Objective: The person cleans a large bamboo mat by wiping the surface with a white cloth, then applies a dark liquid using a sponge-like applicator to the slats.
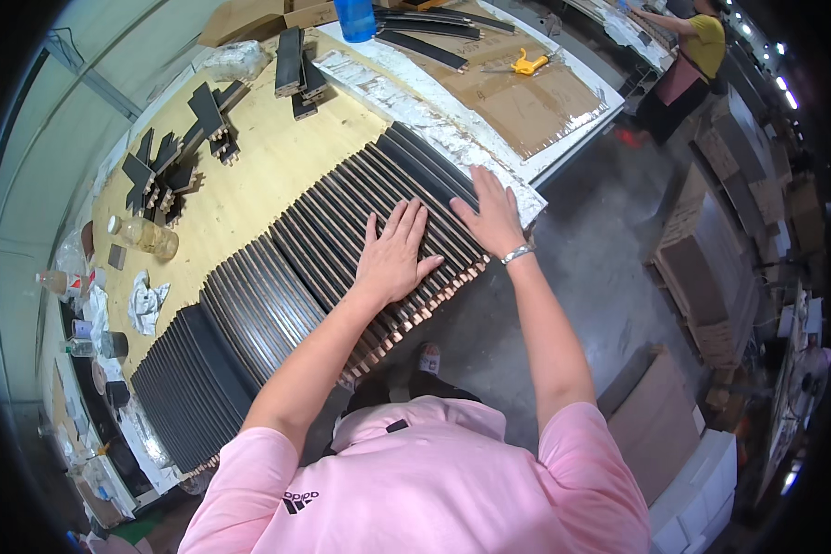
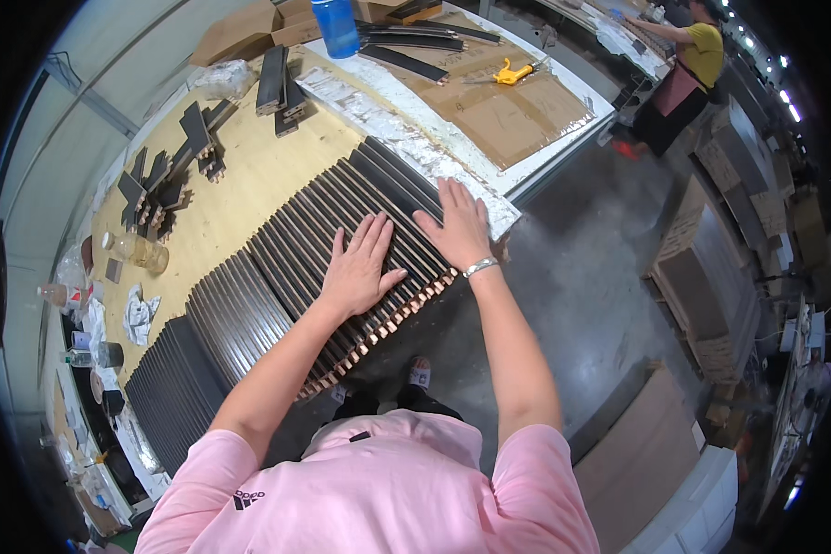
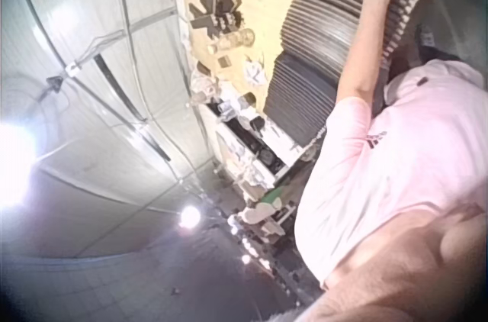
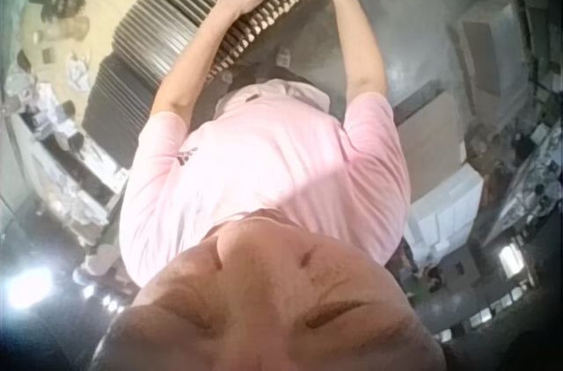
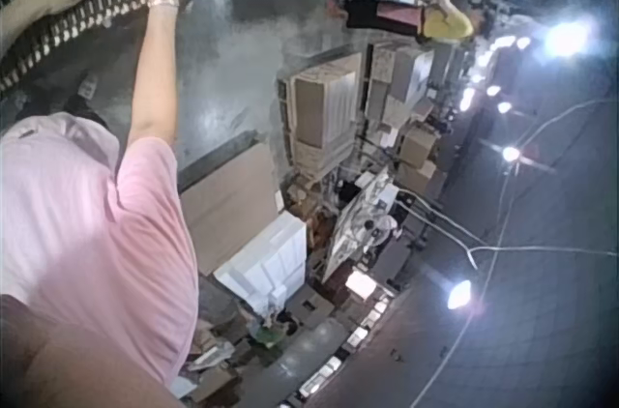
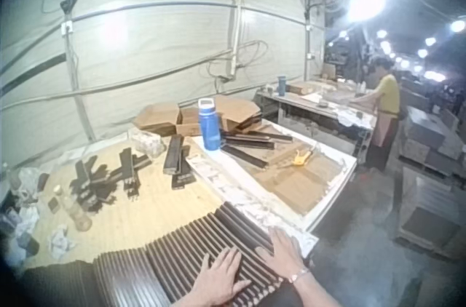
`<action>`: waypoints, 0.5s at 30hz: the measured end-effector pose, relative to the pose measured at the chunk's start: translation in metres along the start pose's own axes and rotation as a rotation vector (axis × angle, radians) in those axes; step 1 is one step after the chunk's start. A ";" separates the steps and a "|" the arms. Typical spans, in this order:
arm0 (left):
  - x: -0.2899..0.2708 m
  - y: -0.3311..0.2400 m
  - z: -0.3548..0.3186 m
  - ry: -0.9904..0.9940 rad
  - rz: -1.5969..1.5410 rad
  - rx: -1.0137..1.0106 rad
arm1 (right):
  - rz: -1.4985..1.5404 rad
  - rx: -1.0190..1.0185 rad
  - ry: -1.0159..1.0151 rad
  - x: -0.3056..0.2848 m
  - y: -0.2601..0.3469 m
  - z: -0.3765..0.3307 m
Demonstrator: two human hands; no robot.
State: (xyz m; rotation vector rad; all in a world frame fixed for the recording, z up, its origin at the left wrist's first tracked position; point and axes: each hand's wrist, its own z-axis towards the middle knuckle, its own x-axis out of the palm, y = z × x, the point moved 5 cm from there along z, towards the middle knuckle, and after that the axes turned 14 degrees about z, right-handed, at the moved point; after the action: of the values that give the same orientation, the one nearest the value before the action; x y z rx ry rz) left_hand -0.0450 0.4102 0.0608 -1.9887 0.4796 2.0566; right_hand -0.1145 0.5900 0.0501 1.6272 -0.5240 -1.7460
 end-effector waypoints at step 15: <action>0.005 -0.022 0.038 -0.020 0.006 0.047 | 0.319 0.174 -0.325 -0.059 -0.066 -0.100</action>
State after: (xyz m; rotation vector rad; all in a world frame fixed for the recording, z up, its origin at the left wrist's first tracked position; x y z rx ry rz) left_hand -0.0714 0.4450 0.0547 -1.9405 0.5252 2.0472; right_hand -0.0316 0.6930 0.0315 1.2862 -1.0534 -1.7626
